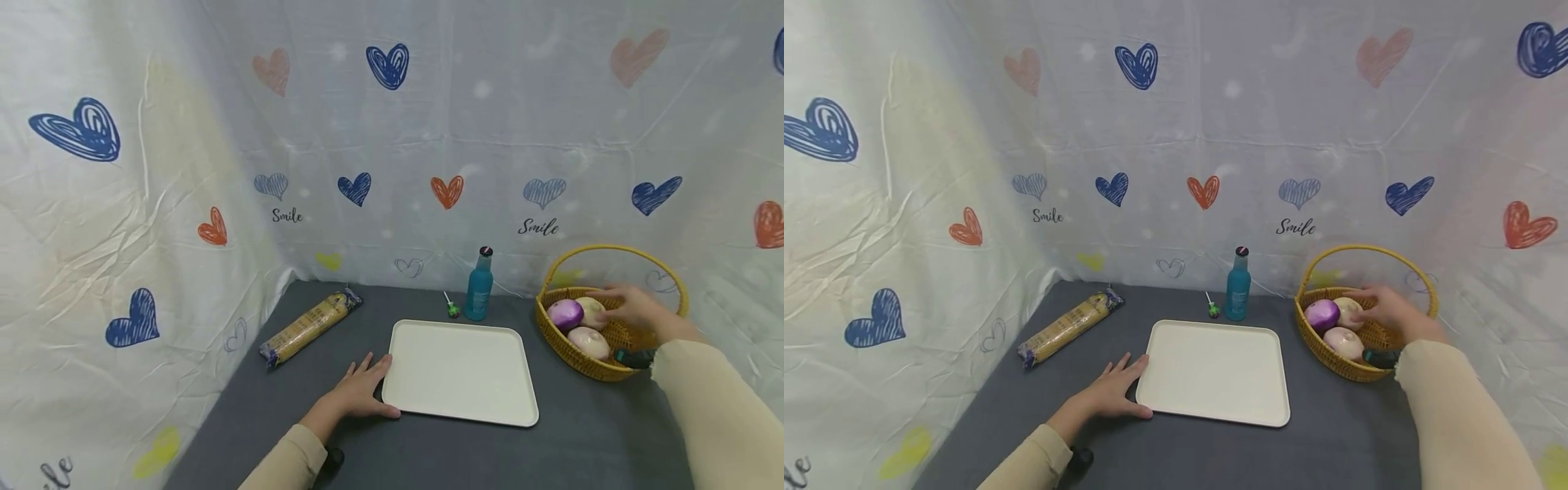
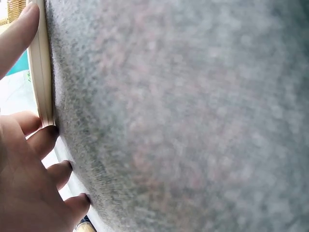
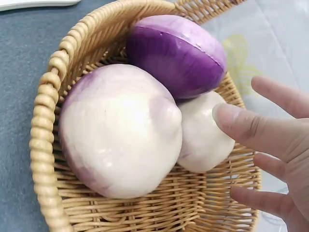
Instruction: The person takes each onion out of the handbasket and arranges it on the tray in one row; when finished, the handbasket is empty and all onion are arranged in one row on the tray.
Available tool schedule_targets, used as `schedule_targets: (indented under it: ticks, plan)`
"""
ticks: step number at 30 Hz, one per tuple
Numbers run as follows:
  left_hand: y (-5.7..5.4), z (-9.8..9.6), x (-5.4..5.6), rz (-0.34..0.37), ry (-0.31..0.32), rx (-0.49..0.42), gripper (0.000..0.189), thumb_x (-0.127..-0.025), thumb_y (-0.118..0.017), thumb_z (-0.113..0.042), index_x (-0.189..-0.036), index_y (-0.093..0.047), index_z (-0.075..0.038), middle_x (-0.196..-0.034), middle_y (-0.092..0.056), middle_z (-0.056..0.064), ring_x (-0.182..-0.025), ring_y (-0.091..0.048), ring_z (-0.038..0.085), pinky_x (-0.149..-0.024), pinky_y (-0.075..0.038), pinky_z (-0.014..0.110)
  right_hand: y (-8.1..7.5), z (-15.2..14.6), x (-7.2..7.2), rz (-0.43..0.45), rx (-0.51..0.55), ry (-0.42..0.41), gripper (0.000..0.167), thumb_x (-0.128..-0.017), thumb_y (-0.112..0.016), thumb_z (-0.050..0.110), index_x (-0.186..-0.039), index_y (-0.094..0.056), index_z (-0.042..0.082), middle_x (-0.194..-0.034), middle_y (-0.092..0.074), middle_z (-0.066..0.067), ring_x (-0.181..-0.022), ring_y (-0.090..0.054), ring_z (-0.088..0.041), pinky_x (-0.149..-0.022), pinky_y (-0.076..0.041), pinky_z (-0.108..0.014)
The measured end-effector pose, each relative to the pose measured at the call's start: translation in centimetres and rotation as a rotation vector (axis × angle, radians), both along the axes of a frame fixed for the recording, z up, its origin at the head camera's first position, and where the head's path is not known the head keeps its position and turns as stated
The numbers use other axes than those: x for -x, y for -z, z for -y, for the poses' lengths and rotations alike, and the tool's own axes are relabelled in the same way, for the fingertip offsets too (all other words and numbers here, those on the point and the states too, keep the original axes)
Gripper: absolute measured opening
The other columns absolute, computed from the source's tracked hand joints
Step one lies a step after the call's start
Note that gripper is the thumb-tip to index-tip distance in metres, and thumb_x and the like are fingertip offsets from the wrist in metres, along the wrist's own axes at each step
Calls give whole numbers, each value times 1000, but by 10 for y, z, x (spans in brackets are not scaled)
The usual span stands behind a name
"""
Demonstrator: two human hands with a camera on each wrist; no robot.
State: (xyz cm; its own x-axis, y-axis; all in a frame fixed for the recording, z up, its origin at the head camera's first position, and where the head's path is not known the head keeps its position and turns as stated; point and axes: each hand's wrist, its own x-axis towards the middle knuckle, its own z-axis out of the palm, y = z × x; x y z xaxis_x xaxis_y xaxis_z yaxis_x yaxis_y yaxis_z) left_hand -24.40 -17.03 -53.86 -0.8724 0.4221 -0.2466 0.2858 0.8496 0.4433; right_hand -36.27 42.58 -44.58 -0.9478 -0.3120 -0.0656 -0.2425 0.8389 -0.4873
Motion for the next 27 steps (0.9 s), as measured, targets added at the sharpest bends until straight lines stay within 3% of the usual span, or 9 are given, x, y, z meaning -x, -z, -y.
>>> schedule_targets:
  ticks: [7,11,15,18,21,23,27]
  plan:
    - [-2,4,-1,3,-7,4,118,-76,-73,-73,-164,-17,-17,-170,-17,2,-157,-7,35,-122,-7,66,8,9,4,22,23,29,64,-90,-77,25,-143,-53,-3,-148,-33,-44,-132,-30,-67,-103,-32,-76]
    - [-3,6,-2,14,-10,10,118,-76,-72,-73,-164,-16,-17,-170,-17,2,-157,-7,35,-122,-6,66,15,16,6,121,151,49,64,-93,-73,14,-147,-46,-6,-149,-33,-42,-134,-29,-65,-104,-37,-73]
    - [-4,6,-3,20,-6,-12,118,-76,-74,-71,-164,-17,-16,-170,-18,2,-157,-6,36,-122,-5,67,20,17,7,191,225,70,67,-95,-71,14,-150,-40,-7,-152,-26,-43,-136,-26,-65,-106,-36,-71]
    - [-4,6,-4,18,5,-27,117,-77,-74,-70,-163,-17,-16,-170,-17,3,-157,-6,36,-122,-5,67,23,16,8,191,186,72,69,-95,-72,20,-150,-40,-6,-150,-29,-44,-128,-45,-59,-102,-43,-68]
    - [-1,6,-4,16,1,-29,117,-77,-73,-71,-164,-16,-17,-170,-17,2,-157,-6,35,-122,-4,66,26,15,11,188,167,55,68,-93,-74,21,-148,-43,-6,-146,-33,-46,-105,-65,-43,-89,-55,-54]
    - [0,6,-4,14,-6,-29,117,-77,-72,-73,-164,-16,-17,-170,-16,1,-158,-5,34,-123,-4,65,29,15,14,187,134,48,68,-93,-74,23,-148,-45,-5,-145,-33,-47,-99,-66,-39,-81,-56,-47]
    - [1,4,-2,6,1,-31,117,-77,-72,-73,-164,-15,-18,-170,-16,1,-158,-5,33,-123,-4,65,27,13,16,209,50,80,71,-91,-76,31,-147,-48,-2,-147,-29,-47,-119,-47,-60,-87,-53,-58]
